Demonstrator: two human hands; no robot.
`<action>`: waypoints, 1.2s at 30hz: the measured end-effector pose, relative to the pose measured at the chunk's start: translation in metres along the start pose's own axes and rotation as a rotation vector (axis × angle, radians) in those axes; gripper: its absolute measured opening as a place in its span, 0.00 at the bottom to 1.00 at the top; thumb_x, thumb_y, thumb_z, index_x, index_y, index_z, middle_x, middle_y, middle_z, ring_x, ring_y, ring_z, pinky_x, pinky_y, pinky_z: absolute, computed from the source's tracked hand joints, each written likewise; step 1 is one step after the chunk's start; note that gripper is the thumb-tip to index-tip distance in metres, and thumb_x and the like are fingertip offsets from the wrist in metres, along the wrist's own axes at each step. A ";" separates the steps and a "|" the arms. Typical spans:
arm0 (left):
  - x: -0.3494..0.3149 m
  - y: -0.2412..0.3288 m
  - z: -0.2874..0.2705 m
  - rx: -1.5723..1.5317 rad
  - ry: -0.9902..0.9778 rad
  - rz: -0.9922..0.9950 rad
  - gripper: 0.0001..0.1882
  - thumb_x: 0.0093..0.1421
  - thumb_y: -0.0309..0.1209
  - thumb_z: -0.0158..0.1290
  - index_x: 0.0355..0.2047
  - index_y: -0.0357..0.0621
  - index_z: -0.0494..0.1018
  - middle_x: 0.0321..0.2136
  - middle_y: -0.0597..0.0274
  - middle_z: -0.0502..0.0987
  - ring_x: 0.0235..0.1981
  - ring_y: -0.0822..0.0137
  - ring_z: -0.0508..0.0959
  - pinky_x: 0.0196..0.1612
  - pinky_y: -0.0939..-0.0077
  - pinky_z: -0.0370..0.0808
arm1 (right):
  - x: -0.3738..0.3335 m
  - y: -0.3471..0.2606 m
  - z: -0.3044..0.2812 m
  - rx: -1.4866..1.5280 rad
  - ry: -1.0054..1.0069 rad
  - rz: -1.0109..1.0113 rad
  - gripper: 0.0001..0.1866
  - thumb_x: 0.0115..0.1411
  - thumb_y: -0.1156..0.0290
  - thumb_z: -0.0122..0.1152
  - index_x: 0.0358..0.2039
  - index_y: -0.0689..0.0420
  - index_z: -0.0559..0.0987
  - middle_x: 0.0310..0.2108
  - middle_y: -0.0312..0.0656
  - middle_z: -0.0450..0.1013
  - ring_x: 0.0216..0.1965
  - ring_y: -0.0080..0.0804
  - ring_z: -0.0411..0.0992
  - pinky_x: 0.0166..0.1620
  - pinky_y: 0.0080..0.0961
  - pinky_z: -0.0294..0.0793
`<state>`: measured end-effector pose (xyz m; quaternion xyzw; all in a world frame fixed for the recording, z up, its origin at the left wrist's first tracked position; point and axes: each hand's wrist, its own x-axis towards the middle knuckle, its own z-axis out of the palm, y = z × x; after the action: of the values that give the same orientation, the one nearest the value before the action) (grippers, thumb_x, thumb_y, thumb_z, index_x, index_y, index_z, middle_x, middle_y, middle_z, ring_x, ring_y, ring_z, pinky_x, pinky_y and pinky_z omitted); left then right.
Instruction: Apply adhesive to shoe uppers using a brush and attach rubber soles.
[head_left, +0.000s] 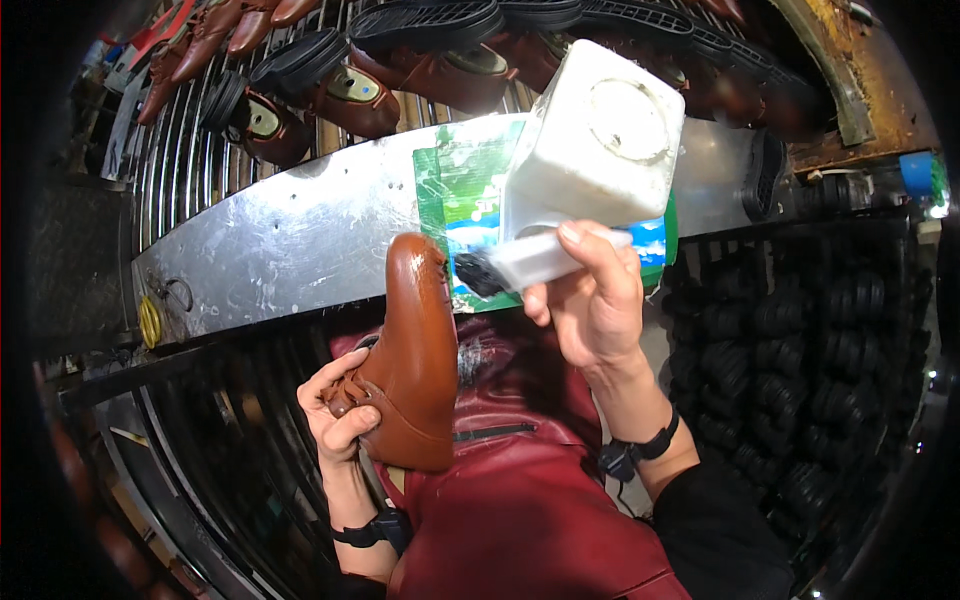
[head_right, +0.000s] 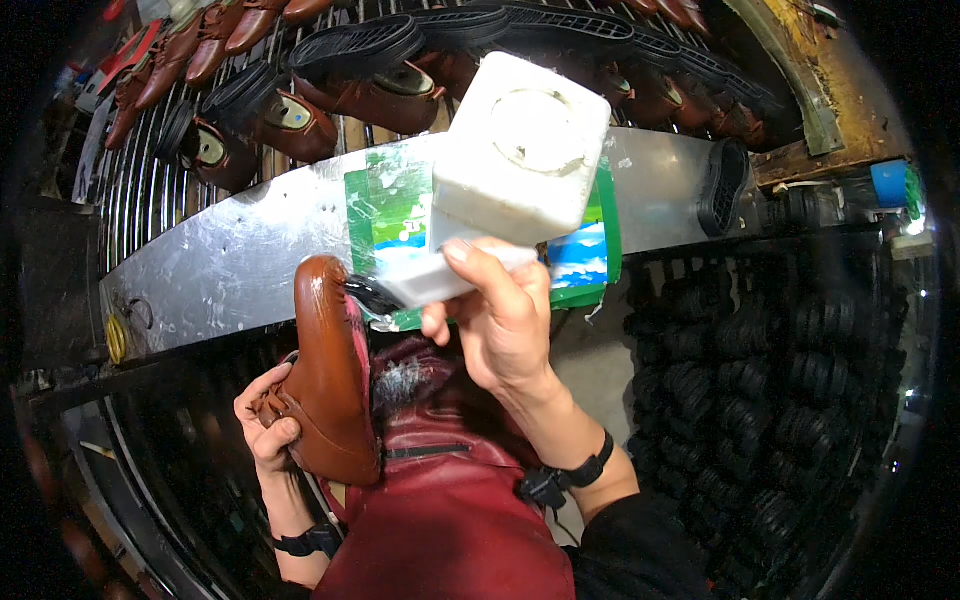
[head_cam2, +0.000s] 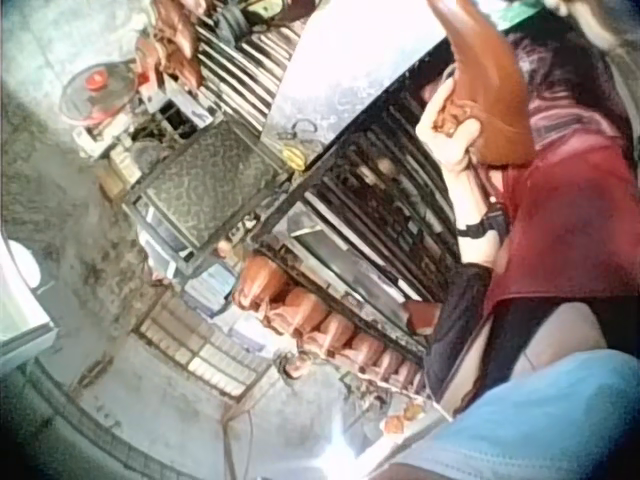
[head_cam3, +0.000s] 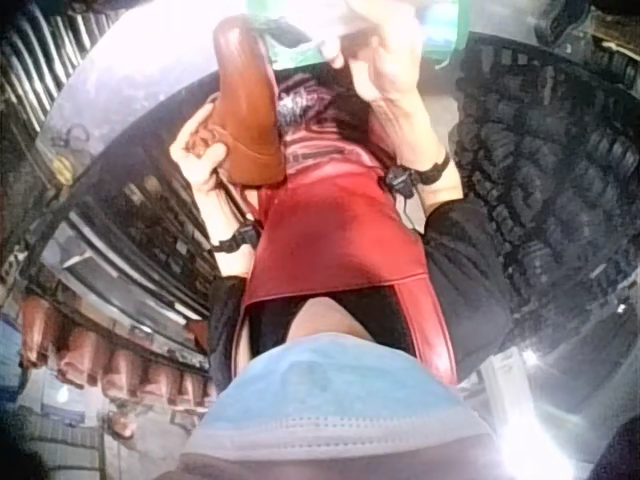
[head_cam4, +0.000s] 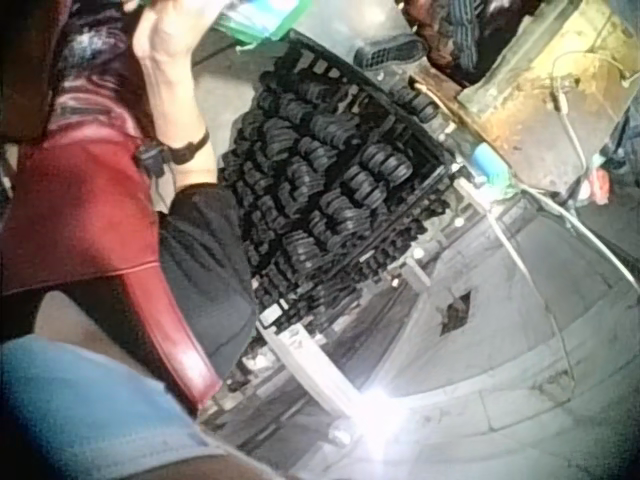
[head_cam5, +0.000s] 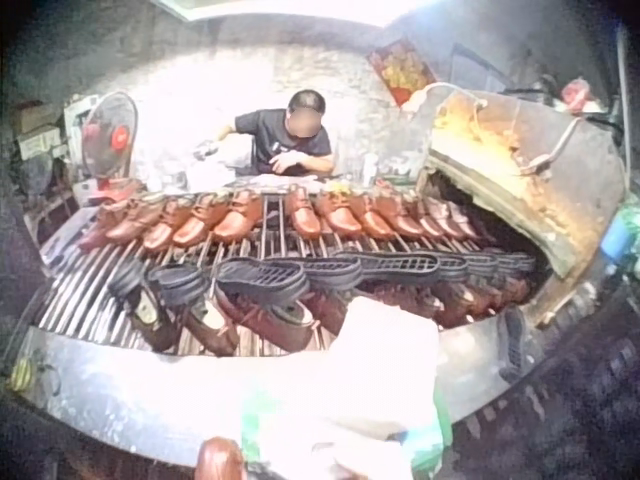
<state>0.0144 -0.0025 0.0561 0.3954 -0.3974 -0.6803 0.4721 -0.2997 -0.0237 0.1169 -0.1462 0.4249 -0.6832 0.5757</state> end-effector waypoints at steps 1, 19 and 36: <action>0.001 0.002 0.001 -0.009 -0.021 -0.008 0.38 0.47 0.28 0.71 0.58 0.22 0.75 0.51 0.39 0.83 0.52 0.52 0.85 0.62 0.60 0.78 | 0.004 -0.002 0.005 -0.010 -0.041 0.009 0.12 0.67 0.67 0.62 0.35 0.64 0.81 0.27 0.51 0.81 0.17 0.36 0.76 0.18 0.28 0.71; 0.027 0.012 -0.006 -0.124 -0.020 -0.019 0.28 0.65 0.32 0.57 0.60 0.23 0.72 0.53 0.44 0.81 0.51 0.57 0.84 0.60 0.63 0.79 | -0.114 0.017 0.016 -0.603 -0.706 -0.273 0.09 0.53 0.80 0.73 0.33 0.71 0.83 0.32 0.54 0.83 0.32 0.37 0.83 0.36 0.29 0.83; 0.011 0.022 0.022 -0.395 0.169 0.007 0.17 0.77 0.36 0.46 0.54 0.34 0.76 0.47 0.52 0.84 0.40 0.64 0.86 0.46 0.67 0.86 | -0.073 -0.021 0.046 -0.614 -0.889 -0.623 0.14 0.43 0.81 0.65 0.34 0.68 0.81 0.36 0.58 0.82 0.35 0.43 0.82 0.42 0.35 0.84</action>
<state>-0.0012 -0.0142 0.0823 0.3497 -0.2168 -0.7077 0.5744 -0.2604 0.0233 0.1808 -0.6924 0.2589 -0.5395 0.4030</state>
